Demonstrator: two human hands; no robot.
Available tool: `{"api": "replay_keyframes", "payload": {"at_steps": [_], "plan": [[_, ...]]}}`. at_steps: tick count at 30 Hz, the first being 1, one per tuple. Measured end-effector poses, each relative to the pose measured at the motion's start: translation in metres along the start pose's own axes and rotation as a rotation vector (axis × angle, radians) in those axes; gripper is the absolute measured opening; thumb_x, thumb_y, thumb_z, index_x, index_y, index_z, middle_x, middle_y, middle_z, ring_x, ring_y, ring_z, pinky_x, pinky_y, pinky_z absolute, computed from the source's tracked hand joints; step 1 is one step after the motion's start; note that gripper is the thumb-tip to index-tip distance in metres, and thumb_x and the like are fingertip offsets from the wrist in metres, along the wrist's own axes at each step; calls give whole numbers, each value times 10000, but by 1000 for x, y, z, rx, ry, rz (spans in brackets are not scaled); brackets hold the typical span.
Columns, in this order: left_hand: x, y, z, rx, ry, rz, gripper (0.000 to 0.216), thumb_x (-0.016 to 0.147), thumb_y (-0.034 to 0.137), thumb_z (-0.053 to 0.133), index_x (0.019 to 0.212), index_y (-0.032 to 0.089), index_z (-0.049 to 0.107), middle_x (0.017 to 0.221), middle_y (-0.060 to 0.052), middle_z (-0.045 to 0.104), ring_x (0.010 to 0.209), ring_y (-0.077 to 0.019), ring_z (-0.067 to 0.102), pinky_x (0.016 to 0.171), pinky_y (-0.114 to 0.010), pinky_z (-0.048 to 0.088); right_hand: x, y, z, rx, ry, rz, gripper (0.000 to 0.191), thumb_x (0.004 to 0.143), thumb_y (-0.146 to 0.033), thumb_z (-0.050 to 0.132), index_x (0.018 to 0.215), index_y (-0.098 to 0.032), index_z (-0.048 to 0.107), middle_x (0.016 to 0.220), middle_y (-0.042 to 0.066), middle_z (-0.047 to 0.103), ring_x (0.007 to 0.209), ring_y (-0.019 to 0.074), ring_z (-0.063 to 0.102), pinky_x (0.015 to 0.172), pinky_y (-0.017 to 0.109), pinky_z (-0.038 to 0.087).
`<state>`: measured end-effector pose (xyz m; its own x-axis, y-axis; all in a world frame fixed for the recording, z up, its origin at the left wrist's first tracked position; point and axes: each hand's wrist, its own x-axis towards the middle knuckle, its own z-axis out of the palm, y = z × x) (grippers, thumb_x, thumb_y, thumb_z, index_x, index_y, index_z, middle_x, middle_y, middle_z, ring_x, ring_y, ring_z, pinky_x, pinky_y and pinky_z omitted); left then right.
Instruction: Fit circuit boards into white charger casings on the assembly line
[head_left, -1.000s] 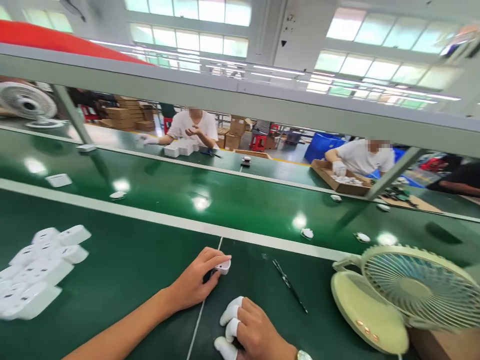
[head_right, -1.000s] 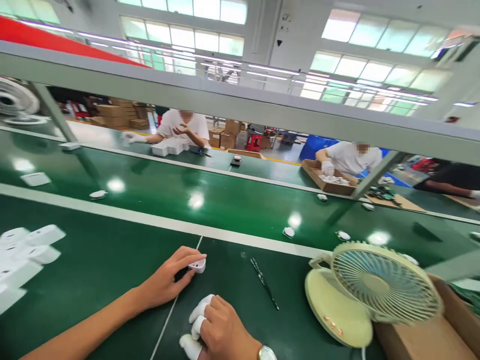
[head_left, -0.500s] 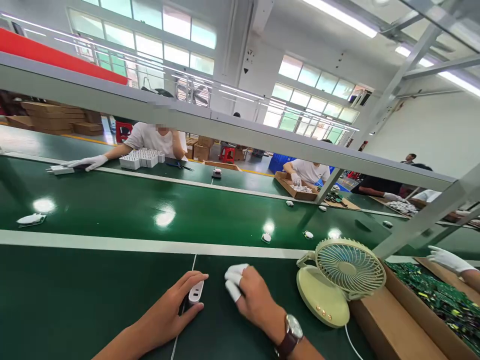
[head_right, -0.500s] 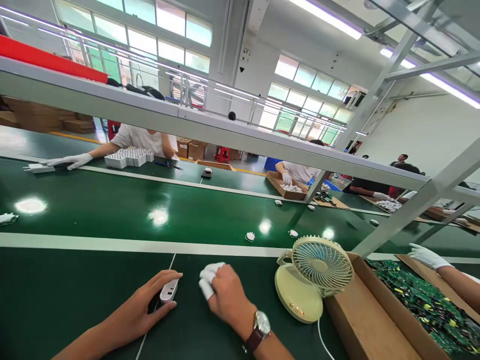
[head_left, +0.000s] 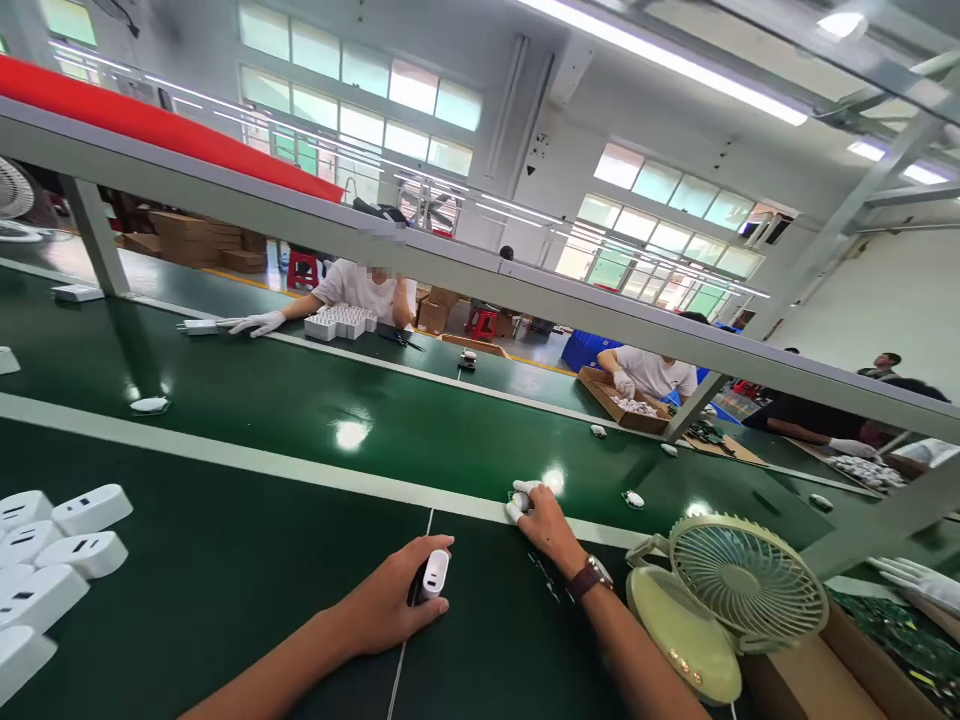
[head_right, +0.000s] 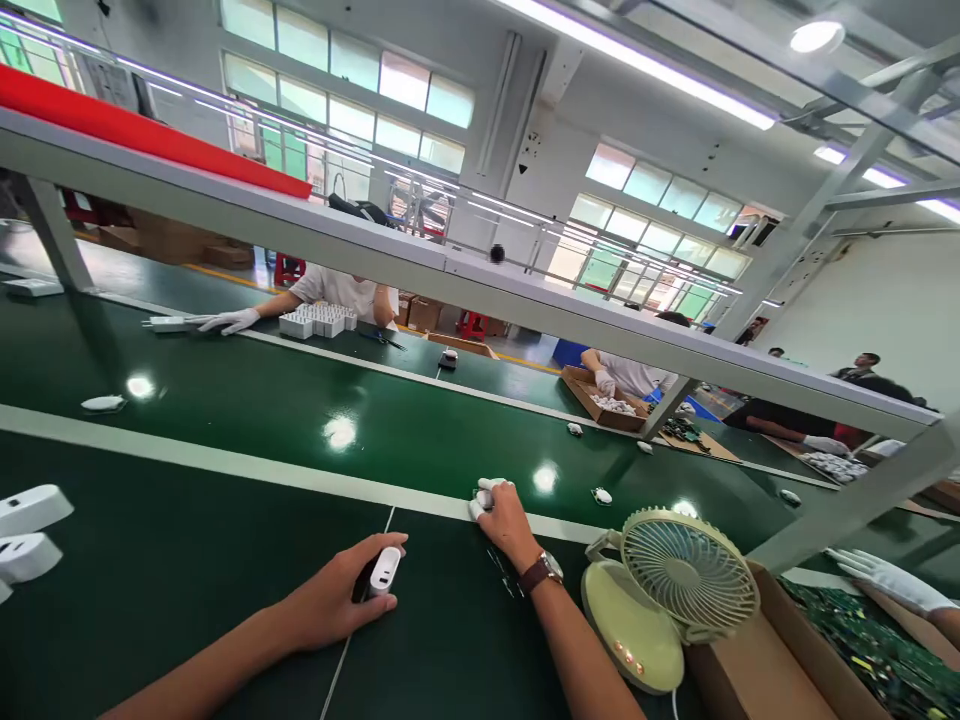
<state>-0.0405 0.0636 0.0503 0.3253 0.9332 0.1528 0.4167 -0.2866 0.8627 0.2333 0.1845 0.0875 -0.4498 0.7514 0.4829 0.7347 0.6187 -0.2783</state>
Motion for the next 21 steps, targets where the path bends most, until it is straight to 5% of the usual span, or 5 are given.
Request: {"api": "replay_keyframes", "payload": {"at_steps": [4,7,16,21], "plan": [[-2,4,-3,-19,-16,60,712,788,250,747,1448,254,479,1336,-100,645,1165,-277,647,1062,-460,506,-40,-52,10,175,-226,-161,604,819,-113,707,1390,-240,558,1040,41,673,937,225,665,845,368,603],[-3,5,-2,-14,-37,149,820,745,249,794,1479,237,429,1351,-112,621,1215,-290,615,1083,-485,493,-67,-77,7,292,-319,-278,741,838,-95,692,1511,-247,422,1209,104,635,1115,271,628,930,431,591],[0,15,1,124,-59,179,719,771,120,680,1447,229,464,1158,-54,719,1142,-258,633,1056,-465,517,-93,-79,1,178,-211,-320,527,942,-153,684,1436,-260,533,1168,114,627,1018,286,613,864,468,605],[0,17,1,160,-78,149,669,778,133,677,1411,228,482,1174,-57,720,1119,-254,639,1051,-460,511,-96,-80,2,222,-153,-337,555,1003,-215,592,1528,-196,411,1124,138,637,1009,304,601,857,501,603]]}}
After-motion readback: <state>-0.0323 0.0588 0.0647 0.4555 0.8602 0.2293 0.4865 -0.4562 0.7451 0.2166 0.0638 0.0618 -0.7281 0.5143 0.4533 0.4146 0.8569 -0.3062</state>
